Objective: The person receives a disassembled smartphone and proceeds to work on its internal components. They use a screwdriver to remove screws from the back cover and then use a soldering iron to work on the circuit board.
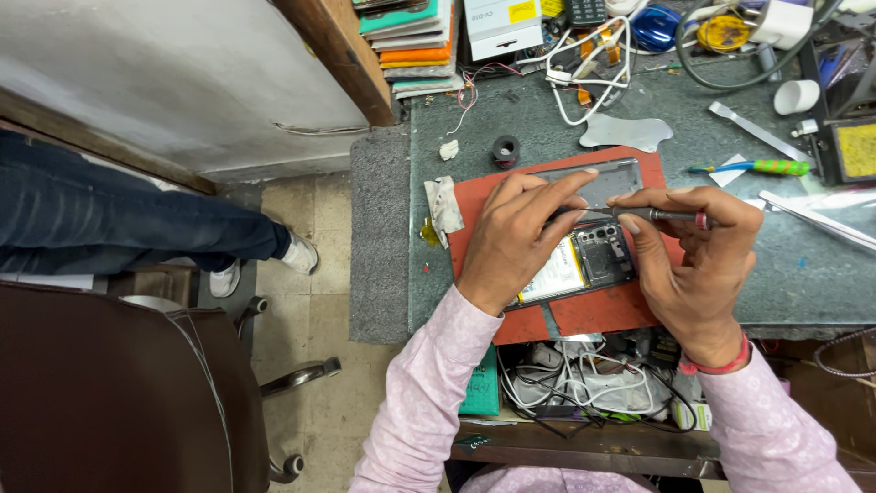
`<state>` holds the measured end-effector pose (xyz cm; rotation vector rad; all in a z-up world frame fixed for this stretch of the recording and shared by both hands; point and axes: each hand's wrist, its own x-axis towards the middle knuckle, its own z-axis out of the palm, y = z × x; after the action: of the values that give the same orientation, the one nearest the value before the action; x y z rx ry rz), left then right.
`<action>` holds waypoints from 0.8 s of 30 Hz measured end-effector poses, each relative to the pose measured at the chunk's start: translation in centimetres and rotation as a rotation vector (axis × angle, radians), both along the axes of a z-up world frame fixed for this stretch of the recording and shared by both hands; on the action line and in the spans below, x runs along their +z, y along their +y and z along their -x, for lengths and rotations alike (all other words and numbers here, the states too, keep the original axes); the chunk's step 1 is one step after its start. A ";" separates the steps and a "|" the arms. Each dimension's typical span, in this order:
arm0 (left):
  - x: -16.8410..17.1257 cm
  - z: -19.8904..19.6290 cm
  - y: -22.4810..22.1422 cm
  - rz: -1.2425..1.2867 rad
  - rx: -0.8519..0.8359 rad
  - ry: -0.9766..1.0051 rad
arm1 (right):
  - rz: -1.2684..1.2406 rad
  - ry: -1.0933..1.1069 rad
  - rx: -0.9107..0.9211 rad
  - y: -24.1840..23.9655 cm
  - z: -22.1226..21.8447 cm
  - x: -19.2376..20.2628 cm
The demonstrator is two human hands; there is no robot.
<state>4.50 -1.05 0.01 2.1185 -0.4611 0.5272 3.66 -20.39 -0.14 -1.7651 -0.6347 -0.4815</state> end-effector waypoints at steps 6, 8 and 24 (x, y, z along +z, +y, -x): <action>-1.6 -0.1 -0.2 -0.067 0.022 -0.081 | 0.019 0.042 -0.015 -0.1 0.2 0.2; -2.0 -0.1 -0.2 -0.145 0.076 -0.103 | -0.015 0.054 0.008 0.5 0.2 0.8; -11.0 -3.3 -1.8 -0.128 0.171 -0.198 | -0.208 0.039 0.336 13.4 -0.7 1.4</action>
<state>7.83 -2.81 -11.01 2.2512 -0.4356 0.8301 4.37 -6.97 1.30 -1.4329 -0.8060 -0.2689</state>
